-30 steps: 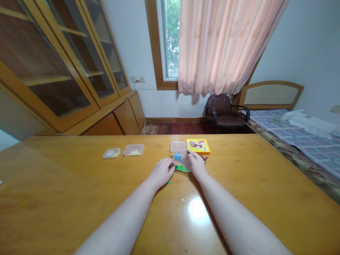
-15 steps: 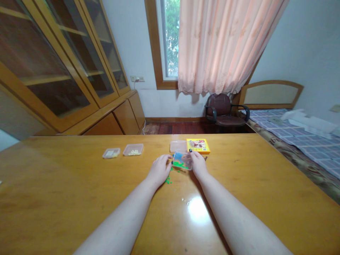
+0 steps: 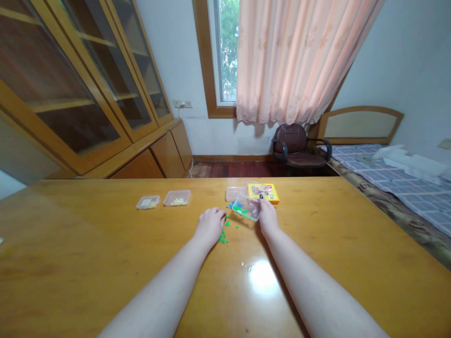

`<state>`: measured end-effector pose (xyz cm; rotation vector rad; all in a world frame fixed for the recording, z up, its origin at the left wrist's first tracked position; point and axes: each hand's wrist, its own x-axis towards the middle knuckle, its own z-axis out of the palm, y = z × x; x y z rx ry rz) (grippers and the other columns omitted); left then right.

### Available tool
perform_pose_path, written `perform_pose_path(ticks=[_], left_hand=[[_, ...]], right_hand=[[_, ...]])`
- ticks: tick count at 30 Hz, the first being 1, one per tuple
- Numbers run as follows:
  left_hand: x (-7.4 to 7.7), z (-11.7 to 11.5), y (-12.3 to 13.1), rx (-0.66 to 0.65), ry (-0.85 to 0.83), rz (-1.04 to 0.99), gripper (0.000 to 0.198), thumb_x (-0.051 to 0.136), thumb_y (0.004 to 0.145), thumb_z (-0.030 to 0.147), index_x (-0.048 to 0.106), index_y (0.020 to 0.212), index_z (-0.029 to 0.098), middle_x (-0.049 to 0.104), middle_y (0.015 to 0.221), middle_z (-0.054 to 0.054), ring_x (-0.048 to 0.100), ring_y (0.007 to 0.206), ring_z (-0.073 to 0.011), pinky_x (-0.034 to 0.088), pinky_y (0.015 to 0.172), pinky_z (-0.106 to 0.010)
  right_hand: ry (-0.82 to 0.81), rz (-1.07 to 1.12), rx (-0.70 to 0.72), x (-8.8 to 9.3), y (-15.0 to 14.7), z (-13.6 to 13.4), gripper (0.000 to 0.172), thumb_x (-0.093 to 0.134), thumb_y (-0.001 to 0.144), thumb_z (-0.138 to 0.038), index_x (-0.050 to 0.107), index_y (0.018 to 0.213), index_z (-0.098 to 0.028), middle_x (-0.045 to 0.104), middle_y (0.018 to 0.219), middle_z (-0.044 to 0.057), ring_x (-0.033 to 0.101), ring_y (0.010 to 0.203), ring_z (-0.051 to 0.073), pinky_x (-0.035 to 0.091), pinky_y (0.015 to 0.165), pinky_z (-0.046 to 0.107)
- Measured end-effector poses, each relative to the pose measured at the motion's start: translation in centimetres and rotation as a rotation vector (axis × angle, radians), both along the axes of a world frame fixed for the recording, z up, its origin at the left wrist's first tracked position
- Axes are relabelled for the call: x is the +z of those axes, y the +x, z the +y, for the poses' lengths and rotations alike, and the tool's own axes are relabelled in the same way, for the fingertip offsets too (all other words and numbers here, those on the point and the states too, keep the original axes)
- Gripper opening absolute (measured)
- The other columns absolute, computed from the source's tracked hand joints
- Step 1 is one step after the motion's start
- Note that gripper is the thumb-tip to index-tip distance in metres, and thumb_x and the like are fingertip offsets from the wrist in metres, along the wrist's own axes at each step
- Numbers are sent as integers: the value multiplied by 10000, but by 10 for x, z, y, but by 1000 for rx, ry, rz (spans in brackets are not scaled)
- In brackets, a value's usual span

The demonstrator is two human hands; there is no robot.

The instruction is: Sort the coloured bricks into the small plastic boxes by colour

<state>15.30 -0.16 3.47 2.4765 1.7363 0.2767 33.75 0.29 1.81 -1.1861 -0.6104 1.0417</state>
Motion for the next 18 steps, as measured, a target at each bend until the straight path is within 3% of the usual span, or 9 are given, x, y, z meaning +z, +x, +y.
perform_pose_path(ticks=[5,12,18], left_hand=[[-4,3,2,27,-26,-25,88,510,816,251,582,848,213,589,877,-30,516,873,-175,365,765,-276],[-6,3,3,18,-21,-49,71,518,812,249,558,795,193,593,823,-29,528,823,-182,376,724,-282],[5,4,-3,86,35,-39,109,470,838,241,557,808,183,592,844,-51,530,829,-193,382,726,-300]], right_hand=[[9,-56,12,-1,-1,-1,292,528,683,-456,578,685,-168,644,600,22,441,384,96,342,389,230],[9,-109,33,1,-2,-3,296,534,679,-481,574,661,-188,643,607,8,466,414,117,376,441,257],[-5,-118,52,-4,-1,-1,311,531,682,-491,577,684,-184,643,621,25,472,434,127,374,437,254]])
